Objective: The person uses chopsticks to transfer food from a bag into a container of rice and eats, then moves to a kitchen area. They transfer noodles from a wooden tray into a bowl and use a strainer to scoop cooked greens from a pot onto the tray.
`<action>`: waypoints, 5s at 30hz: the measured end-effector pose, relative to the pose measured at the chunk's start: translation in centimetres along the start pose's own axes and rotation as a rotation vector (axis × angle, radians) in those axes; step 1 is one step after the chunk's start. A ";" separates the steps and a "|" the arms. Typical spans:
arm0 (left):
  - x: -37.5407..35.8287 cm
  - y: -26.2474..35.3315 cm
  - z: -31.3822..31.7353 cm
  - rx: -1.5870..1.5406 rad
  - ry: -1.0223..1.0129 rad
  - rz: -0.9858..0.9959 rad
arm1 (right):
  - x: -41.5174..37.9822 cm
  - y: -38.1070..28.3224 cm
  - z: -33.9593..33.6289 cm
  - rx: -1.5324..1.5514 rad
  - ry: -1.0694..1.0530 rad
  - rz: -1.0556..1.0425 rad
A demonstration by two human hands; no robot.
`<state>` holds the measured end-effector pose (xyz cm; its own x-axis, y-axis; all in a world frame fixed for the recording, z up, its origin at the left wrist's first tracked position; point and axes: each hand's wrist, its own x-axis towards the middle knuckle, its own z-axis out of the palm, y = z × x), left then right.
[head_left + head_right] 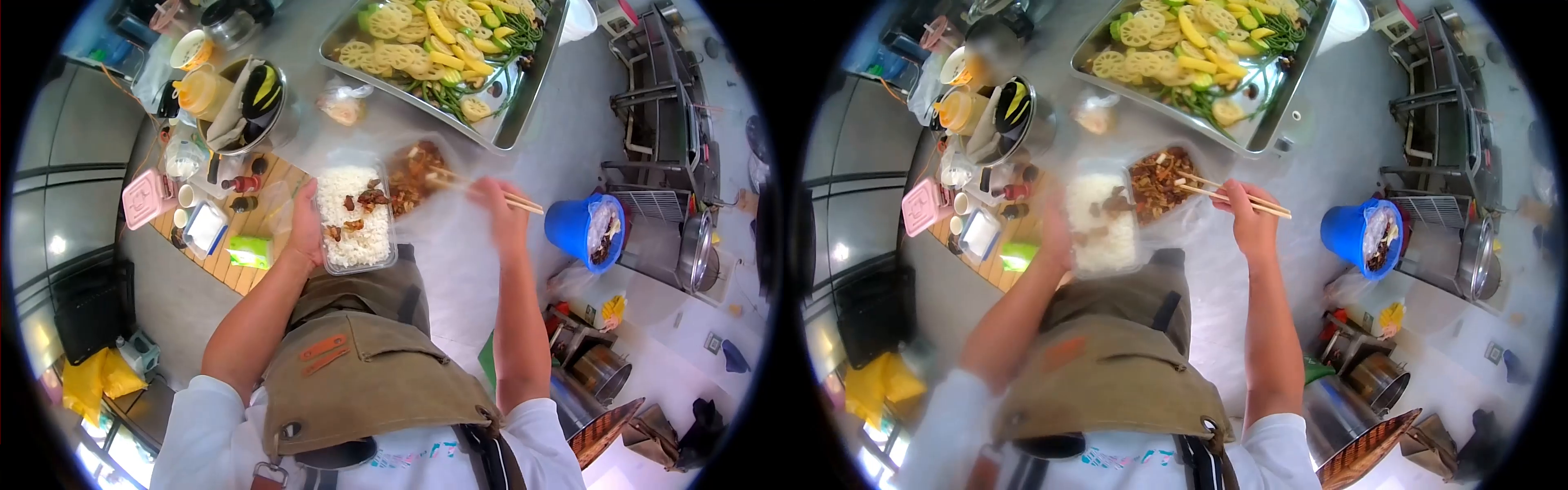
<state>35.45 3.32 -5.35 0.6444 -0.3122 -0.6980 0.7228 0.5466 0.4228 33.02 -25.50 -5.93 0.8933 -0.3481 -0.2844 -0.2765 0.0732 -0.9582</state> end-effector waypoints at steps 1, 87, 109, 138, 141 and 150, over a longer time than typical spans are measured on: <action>0.2 -0.2 -0.1 -0.044 0.043 -0.029 | 0.2 0.8 -0.2 0.047 -0.017 0.026; -4.4 2.4 -1.0 -0.136 -0.267 0.005 | -13.1 -14.8 8.4 -0.594 -0.315 -0.726; -12.2 3.4 3.6 -0.090 -0.400 -0.208 | -25.4 -13.1 6.1 -0.519 0.089 -0.852; -15.5 -25.5 29.9 0.245 -0.469 -0.444 | -30.0 -9.8 -31.5 0.349 0.319 -0.638; -14.1 -27.1 32.3 0.330 -0.549 -0.421 | -28.1 -9.8 -33.3 0.405 0.352 -0.543; -6.6 -28.1 44.1 0.283 -0.564 -0.735 | -21.5 -13.9 -40.0 0.439 0.604 -0.494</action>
<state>21.87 -44.26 12.87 -0.0207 -0.8686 -0.4951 0.9789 -0.1182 0.1665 3.48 -56.38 14.78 0.5009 -0.8585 0.1097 0.3617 0.0925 -0.9277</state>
